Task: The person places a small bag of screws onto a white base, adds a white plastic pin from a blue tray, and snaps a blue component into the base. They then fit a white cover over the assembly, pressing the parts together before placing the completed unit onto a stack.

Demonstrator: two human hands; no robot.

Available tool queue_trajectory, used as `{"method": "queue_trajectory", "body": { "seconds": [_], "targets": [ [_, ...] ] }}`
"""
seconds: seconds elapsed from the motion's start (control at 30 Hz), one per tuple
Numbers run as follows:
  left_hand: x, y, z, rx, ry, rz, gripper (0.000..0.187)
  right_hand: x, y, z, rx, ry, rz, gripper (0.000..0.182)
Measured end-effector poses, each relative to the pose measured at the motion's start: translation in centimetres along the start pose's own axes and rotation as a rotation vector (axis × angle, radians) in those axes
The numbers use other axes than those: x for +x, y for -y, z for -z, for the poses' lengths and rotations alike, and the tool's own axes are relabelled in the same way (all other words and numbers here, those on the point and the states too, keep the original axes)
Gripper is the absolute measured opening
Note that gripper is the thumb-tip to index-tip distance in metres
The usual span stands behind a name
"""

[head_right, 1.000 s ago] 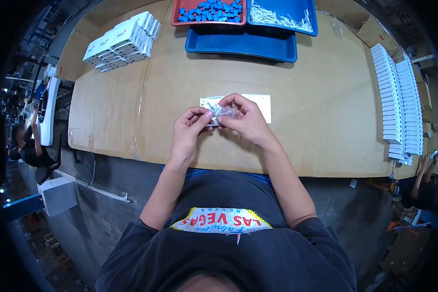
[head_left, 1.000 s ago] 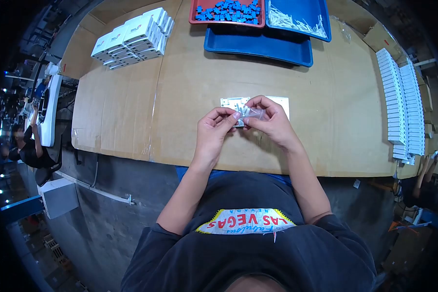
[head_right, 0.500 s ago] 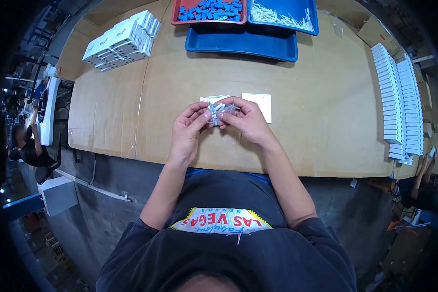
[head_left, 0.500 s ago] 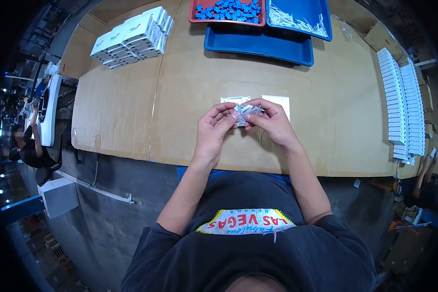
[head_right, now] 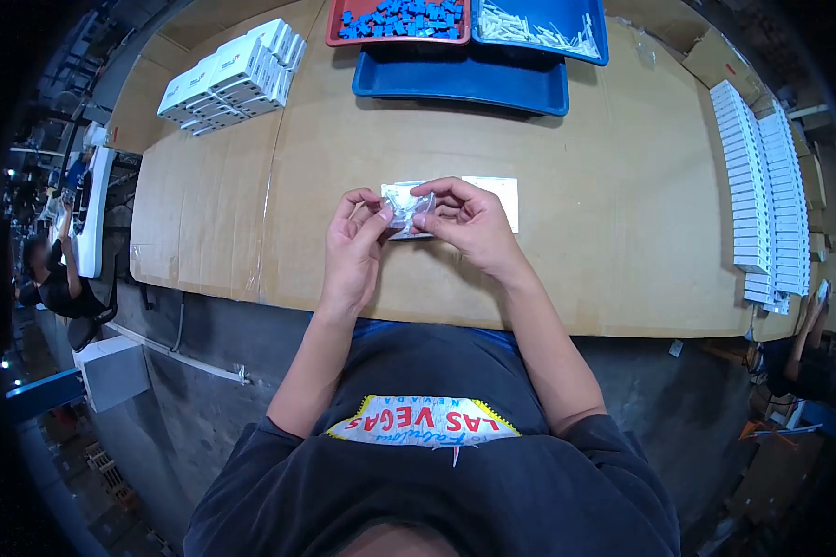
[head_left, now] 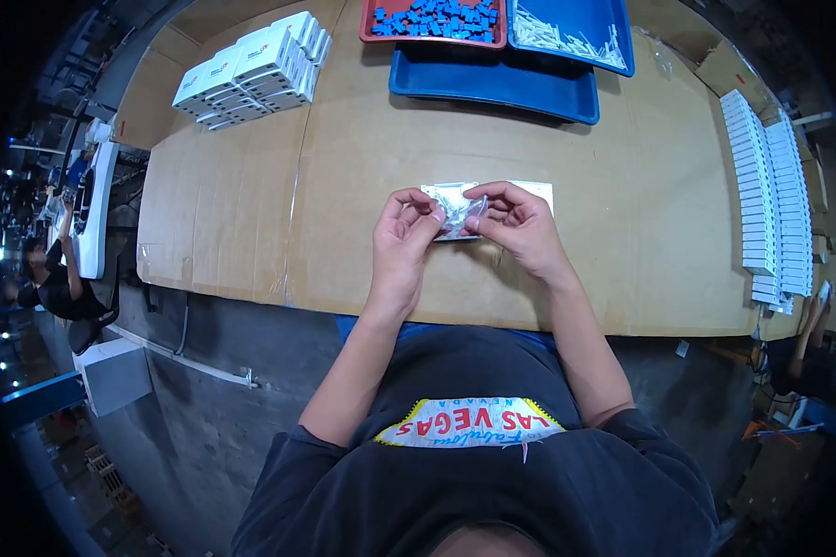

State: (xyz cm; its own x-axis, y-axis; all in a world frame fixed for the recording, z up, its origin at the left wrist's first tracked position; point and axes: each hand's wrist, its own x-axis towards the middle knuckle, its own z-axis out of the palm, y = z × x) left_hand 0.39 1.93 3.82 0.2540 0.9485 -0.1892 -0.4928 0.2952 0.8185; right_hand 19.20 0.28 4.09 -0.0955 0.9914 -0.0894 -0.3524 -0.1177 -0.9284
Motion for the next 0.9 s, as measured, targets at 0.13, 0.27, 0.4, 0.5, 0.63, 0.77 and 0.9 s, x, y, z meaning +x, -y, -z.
{"method": "queue_trajectory", "body": {
  "seconds": [0.13, 0.27, 0.4, 0.5, 0.63, 0.77, 0.9],
  "targets": [
    [-0.1, 0.5, 0.0, 0.017, 0.037, -0.032, 0.026, 0.2, -0.9, 0.3, -0.173, -0.056, 0.048, 0.025],
    [-0.1, 0.3, -0.2, 0.087, 0.064, -0.032, 0.028, 0.0, -1.1, 0.3, -0.315, -0.089, 0.071, 0.022],
    [-0.1, 0.4, 0.1, 0.065, 0.041, -0.039, 0.027, 0.0, -0.8, 0.1, -0.245, -0.064, 0.03, 0.022],
    [0.1, 0.1, 0.3, 0.016, 0.001, -0.035, 0.025, 0.2, -1.2, 0.2, -0.097, -0.018, 0.019, 0.026],
    [0.2, 0.2, 0.6, -0.045, -0.019, -0.031, 0.025, 0.2, -0.7, 0.5, -0.052, 0.007, -0.006, 0.03],
    [0.3, 0.6, 1.1, -0.085, 0.019, -0.029, 0.031, 0.3, -0.6, 0.6, -0.093, -0.033, 0.005, 0.032],
    [0.2, 0.1, 0.1, 0.088, 0.052, -0.054, 0.048, 0.1, -0.1, 0.2, -0.013, -0.04, -0.003, 0.033]
  ]
}}
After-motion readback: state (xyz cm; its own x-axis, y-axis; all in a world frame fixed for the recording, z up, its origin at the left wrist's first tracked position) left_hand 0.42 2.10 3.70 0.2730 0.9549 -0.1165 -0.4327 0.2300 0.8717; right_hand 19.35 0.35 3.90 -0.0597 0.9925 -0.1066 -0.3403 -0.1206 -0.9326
